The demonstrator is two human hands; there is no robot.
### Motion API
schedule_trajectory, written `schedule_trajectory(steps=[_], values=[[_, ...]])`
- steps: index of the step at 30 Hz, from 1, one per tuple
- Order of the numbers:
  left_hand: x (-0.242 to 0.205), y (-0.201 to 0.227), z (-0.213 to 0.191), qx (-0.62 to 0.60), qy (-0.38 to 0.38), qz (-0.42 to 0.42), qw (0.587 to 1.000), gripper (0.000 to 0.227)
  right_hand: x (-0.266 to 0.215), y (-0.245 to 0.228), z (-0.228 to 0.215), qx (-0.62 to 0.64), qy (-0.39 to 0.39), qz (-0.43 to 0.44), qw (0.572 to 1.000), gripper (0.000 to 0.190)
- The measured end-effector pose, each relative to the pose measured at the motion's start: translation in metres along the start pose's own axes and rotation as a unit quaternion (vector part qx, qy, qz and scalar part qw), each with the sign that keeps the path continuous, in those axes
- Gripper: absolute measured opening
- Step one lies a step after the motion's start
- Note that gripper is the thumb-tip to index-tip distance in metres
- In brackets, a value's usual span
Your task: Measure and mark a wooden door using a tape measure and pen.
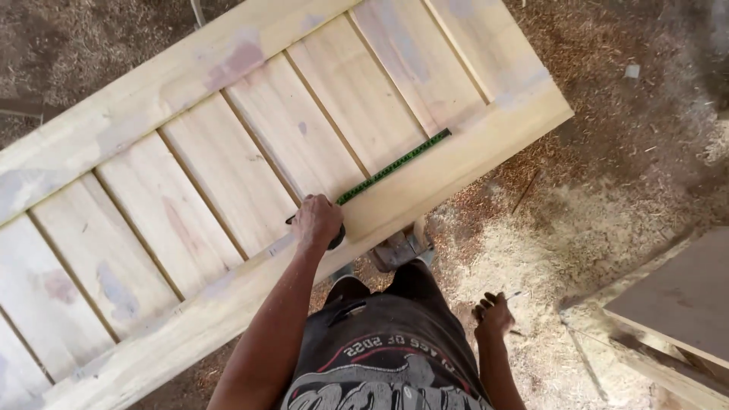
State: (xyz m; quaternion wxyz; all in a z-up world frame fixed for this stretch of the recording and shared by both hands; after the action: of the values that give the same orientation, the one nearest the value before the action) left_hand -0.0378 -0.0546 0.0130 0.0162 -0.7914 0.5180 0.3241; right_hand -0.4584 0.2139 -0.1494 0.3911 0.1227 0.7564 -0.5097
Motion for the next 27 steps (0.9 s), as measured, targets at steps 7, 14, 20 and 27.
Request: schedule_trajectory(steps=[7,14,20,27], values=[[0.004,0.003,0.003,0.011,-0.003,-0.027,1.000,0.028,0.024,-0.139,0.076,-0.079,0.026,-0.196,0.977,0.045],[0.011,0.001,0.027,0.006,0.035,-0.081,0.996,0.025,0.126,-0.300,0.174,-0.051,-0.219,-0.348,0.910,0.031],[0.014,0.009,0.035,0.066,0.003,-0.167,0.984,0.023,0.153,-0.376,0.244,-0.069,-0.435,-0.320,0.839,0.050],[0.002,0.038,0.018,0.079,0.018,-0.212,0.974,0.023,0.212,-0.369,0.305,-0.080,-0.378,-0.570,0.725,0.042]])
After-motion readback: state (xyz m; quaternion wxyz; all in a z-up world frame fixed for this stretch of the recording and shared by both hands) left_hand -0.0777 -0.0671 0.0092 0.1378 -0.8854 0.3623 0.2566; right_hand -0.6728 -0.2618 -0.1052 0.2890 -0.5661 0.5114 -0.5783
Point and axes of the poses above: each hand's wrist, its own x-axis towards the middle knuckle, its own z-axis out of the palm, y = z × x, the point moved 2 cm from there along x, towards the middle knuckle, and after that the axes turned 3 degrees about x, right-handed, at the moved point
